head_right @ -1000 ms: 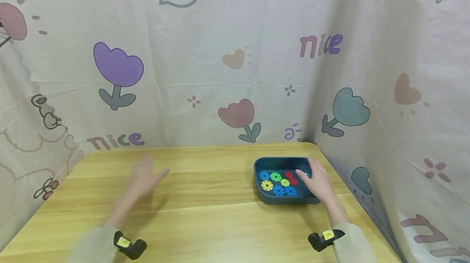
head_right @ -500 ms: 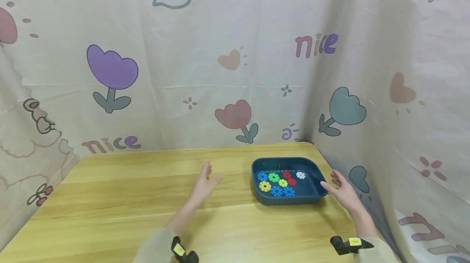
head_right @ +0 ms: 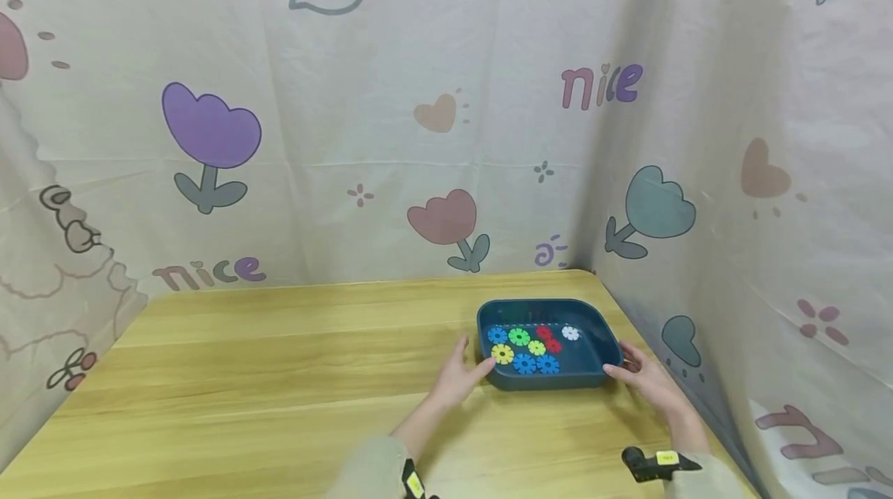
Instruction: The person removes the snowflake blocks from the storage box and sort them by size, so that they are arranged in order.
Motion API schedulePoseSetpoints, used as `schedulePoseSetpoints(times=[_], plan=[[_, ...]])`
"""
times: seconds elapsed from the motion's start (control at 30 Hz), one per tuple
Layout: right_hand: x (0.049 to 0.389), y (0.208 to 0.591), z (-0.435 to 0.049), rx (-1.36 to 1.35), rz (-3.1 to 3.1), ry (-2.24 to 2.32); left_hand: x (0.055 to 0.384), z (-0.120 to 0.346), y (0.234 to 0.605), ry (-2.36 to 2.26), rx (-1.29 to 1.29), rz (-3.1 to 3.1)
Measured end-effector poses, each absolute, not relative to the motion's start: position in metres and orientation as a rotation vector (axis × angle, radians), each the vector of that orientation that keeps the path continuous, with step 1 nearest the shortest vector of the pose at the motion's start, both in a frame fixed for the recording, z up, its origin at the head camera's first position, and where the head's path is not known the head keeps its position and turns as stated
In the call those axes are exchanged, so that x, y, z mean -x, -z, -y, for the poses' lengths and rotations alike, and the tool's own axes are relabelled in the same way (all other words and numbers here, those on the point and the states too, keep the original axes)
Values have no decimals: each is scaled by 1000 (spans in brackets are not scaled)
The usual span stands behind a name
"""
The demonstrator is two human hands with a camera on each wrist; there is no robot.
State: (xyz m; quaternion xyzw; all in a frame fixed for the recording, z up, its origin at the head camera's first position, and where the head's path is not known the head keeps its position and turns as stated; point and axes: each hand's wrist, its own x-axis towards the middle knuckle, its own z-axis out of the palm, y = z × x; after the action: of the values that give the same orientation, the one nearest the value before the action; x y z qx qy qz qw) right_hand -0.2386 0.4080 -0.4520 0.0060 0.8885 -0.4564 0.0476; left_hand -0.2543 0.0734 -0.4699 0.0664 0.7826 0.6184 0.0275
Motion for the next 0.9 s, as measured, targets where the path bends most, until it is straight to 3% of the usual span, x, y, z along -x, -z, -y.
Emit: schedulePoseSetpoints(times=[0.43,0.9], plan=[[237,454,-401,11,-2623,1466,246,-91,474,-1879,-129,-2529],[235,454,-356,124,-2707,1483,246,-50,479,-2018,-109,-2476]])
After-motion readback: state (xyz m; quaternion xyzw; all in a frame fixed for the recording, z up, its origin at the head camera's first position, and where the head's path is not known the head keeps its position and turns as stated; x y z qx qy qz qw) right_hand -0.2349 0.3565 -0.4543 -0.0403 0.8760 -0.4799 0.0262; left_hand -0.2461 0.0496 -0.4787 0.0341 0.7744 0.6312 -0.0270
